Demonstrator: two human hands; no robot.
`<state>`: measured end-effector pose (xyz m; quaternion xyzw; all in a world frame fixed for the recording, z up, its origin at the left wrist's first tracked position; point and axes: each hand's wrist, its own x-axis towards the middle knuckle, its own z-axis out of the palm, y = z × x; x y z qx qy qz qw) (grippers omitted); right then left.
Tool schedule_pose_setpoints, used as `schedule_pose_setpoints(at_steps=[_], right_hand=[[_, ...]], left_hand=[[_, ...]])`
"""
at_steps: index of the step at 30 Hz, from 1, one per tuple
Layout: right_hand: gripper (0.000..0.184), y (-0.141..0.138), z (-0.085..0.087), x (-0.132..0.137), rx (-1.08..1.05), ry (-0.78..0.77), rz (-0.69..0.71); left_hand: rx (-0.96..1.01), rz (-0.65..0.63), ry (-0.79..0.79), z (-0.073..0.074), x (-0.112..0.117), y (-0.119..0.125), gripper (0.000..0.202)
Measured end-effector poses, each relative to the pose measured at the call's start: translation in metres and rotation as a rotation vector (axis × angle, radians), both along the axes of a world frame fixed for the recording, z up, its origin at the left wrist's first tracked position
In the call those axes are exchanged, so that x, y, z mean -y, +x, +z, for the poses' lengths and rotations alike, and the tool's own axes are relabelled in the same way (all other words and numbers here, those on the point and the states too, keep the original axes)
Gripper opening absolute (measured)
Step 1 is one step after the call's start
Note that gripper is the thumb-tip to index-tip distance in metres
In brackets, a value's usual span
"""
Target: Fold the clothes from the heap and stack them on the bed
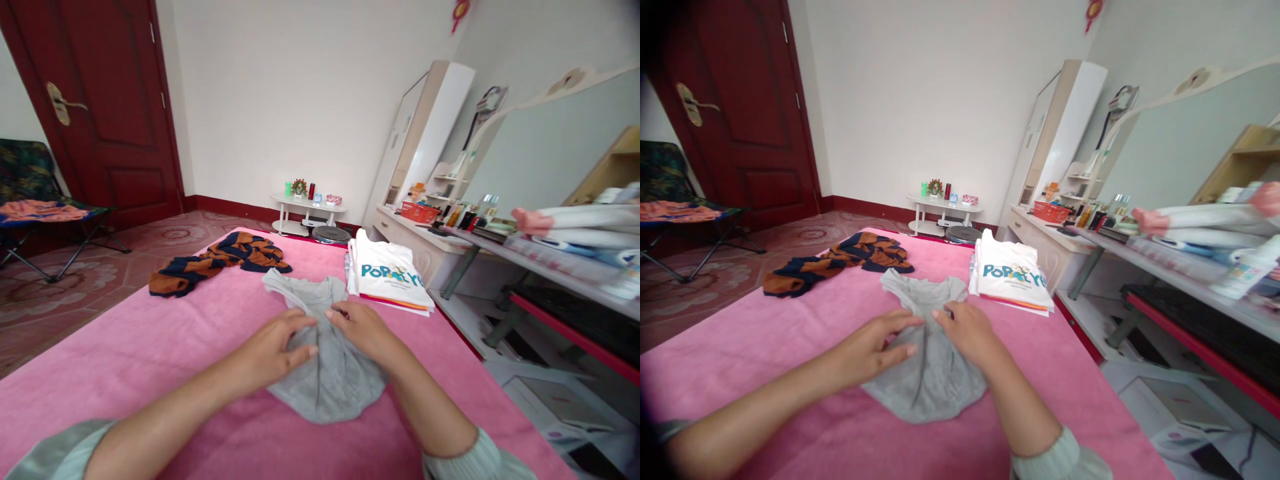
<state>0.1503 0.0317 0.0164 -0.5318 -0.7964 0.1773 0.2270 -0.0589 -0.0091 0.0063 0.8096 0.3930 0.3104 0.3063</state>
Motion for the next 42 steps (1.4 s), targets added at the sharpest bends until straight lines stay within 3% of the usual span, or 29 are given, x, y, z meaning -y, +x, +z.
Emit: schedule_pose_setpoints(at_steps=[3,6,8,11,13,16,19,22,26,29,31,34,38,42], right_hand=[[0.047,-0.016,-0.002,0.009,0.070,0.017,0.004],[0.051,-0.024,-0.009,0.007,0.145,0.041,-0.083],[0.047,-0.026,-0.016,0.001,0.154,0.045,-0.149],[0.028,-0.026,-0.027,-0.011,0.062,0.039,-0.189],[0.016,-0.024,-0.033,-0.017,-0.081,0.027,-0.157],[0.014,-0.021,-0.030,-0.017,-0.356,-0.013,-0.053],[0.024,-0.012,-0.009,-0.013,-0.534,-0.082,-0.026],[0.030,0.008,0.031,-0.017,-0.532,-0.038,-0.105],[0.031,0.045,0.098,-0.048,-0.399,0.163,-0.199],[0.030,0.070,0.140,-0.092,-0.262,0.397,-0.254],[0.027,0.085,0.154,-0.126,-0.104,0.523,-0.289],[0.020,0.107,0.143,-0.172,0.034,0.480,-0.413],[0.033,0.136,0.083,-0.201,-0.110,0.113,-0.608],[0.041,0.167,0.030,-0.207,-0.163,0.101,-0.733]], left_hand=[[-0.052,-0.203,0.040,-0.001,0.020,0.014,0.059],[-0.101,-0.300,0.022,-0.001,0.034,0.021,0.065],[-0.098,-0.335,0.034,0.000,0.040,0.023,0.060],[-0.042,-0.370,0.021,0.002,0.039,0.025,0.038],[0.039,-0.335,-0.019,0.004,0.032,0.024,0.022],[0.198,-0.078,-0.053,0.001,0.009,0.010,0.032],[0.281,0.239,0.024,-0.009,-0.023,-0.020,0.037],[0.322,0.403,-0.049,-0.027,-0.050,-0.048,0.041],[0.389,0.434,-0.274,-0.046,-0.066,-0.059,0.045],[0.293,0.371,-0.223,-0.055,-0.067,-0.055,0.043],[0.190,0.301,-0.136,-0.059,-0.067,-0.052,0.040],[0.087,0.220,-0.057,-0.066,-0.068,-0.050,0.034],[0.102,0.211,-0.105,-0.071,-0.072,-0.051,0.033],[0.148,0.232,-0.170,-0.069,-0.074,-0.049,0.034]])
